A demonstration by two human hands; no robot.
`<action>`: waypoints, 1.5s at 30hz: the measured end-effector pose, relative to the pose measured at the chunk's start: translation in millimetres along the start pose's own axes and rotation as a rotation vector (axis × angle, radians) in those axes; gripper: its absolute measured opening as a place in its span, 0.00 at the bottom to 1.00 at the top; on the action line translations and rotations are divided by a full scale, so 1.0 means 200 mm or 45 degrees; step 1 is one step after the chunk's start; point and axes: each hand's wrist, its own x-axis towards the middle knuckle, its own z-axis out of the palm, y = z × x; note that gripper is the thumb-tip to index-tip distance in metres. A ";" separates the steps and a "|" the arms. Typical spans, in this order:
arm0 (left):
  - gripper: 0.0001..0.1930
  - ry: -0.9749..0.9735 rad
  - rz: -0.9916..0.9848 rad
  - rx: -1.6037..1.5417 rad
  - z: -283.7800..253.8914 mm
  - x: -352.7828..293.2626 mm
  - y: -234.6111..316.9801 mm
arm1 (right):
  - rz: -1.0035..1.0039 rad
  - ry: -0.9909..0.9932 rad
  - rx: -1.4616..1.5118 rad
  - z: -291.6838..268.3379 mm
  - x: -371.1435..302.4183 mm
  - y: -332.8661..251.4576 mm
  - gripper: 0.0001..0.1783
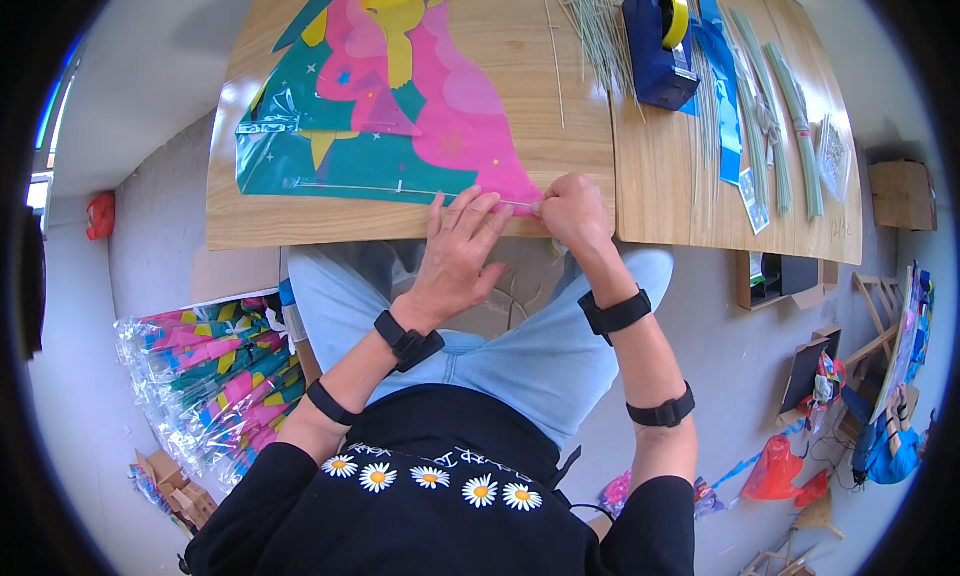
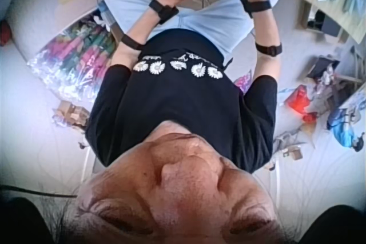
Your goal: Assembling a colorful kite by attaching a wooden stick to the plastic sail and securing it with tape.
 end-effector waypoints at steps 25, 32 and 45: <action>0.35 0.008 0.065 0.045 0.06 0.06 0.01 | -0.076 0.101 -0.023 0.02 0.00 0.02 0.08; 0.37 0.004 0.084 0.163 0.09 0.05 -0.01 | -0.025 0.036 0.034 0.00 -0.02 0.01 0.08; 0.37 -0.016 0.087 0.243 0.08 0.04 -0.01 | 0.197 -0.340 1.077 -0.11 -0.14 0.07 0.11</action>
